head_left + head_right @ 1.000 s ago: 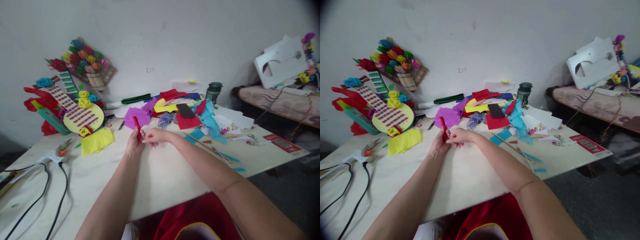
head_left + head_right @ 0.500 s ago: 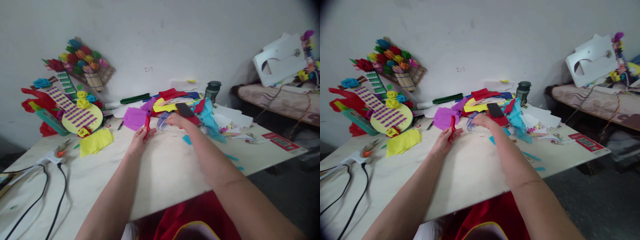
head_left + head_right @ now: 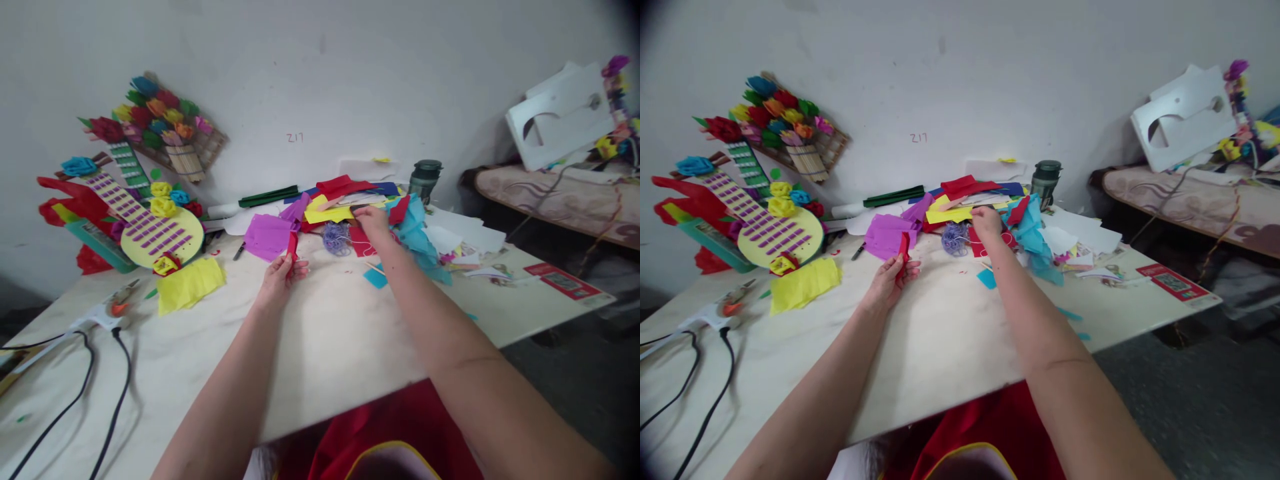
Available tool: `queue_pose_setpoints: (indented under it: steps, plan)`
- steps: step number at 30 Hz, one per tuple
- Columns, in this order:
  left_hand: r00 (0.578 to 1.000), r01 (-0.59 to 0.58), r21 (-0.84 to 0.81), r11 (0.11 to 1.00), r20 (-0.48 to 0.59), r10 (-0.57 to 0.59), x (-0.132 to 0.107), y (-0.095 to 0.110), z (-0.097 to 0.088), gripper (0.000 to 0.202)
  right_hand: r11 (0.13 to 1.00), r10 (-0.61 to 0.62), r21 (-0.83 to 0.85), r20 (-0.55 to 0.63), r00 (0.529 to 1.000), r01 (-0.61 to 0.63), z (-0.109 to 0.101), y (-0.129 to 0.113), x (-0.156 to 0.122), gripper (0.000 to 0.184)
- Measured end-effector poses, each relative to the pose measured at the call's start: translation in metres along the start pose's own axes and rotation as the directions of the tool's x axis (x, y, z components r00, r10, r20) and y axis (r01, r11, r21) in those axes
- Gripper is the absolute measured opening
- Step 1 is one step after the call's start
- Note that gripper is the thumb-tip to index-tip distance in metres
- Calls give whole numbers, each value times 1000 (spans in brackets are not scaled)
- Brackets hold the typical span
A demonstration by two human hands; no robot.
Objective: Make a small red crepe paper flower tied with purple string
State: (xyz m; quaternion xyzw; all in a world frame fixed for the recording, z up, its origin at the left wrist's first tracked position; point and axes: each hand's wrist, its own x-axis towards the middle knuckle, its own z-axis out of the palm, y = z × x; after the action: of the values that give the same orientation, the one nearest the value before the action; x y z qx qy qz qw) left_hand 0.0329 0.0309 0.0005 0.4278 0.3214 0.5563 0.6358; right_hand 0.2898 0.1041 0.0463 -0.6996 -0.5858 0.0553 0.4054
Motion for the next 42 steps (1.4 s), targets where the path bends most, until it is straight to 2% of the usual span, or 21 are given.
queue_pose_setpoints:
  steps: [2,5,8,12,14,17,21,23,25,27,29,31,34,37,42]
  plan:
    - [1000,-7,-5,1000,-1,7,0,0,-1,24,996,-59,-57,74,995,64,9,-12,-5,33]
    - [1000,-2,-9,1000,0,2,0,0,0,23,958,-133,-231,164,977,170,19,-25,-8,36]
    - [1000,4,-6,1000,2,-4,-1,1,0,23,915,-160,-341,186,969,217,25,-28,-3,27]
    - [1000,3,-13,1000,12,-3,-1,1,1,22,967,-31,-248,81,996,51,25,-24,8,29]
    - [1000,4,-9,1000,7,-4,-1,1,1,22,981,6,-195,58,998,6,24,-22,10,30]
    - [1000,8,-2,1000,-8,-8,-2,2,3,22,979,-97,-173,61,993,106,22,-20,7,36]
    - [1000,13,0,1000,-10,-13,-2,3,3,20,942,-274,-192,34,961,275,21,-24,-3,29]
    - [1000,10,0,1000,-3,-10,-2,3,3,19,905,-334,-249,91,938,346,22,-27,-6,27]
    - [1000,6,0,1000,1,-6,-2,2,2,19,846,-358,-339,211,909,412,24,-27,-6,25]
    - [1000,5,0,1000,-3,-5,-2,2,2,19,801,-324,-413,310,894,433,28,-23,-3,27]
    - [1000,5,1,1000,-2,-5,-1,2,2,20,807,-262,-437,339,903,398,32,-17,0,31]
    - [1000,2,1,1000,4,-2,-1,2,1,20,839,-230,-417,314,921,351,35,-11,3,32]
    - [1000,-3,-7,1000,11,3,-1,1,1,20,880,-257,-350,221,941,323,34,-8,5,28]
    - [1000,-4,-37,999,0,4,-1,0,-1,18,924,-274,-249,102,956,292,28,-14,3,23]
    - [998,-3,-113,994,-65,-4,4,0,-1,12,977,-209,-55,-39,977,207,22,-28,-1,19]
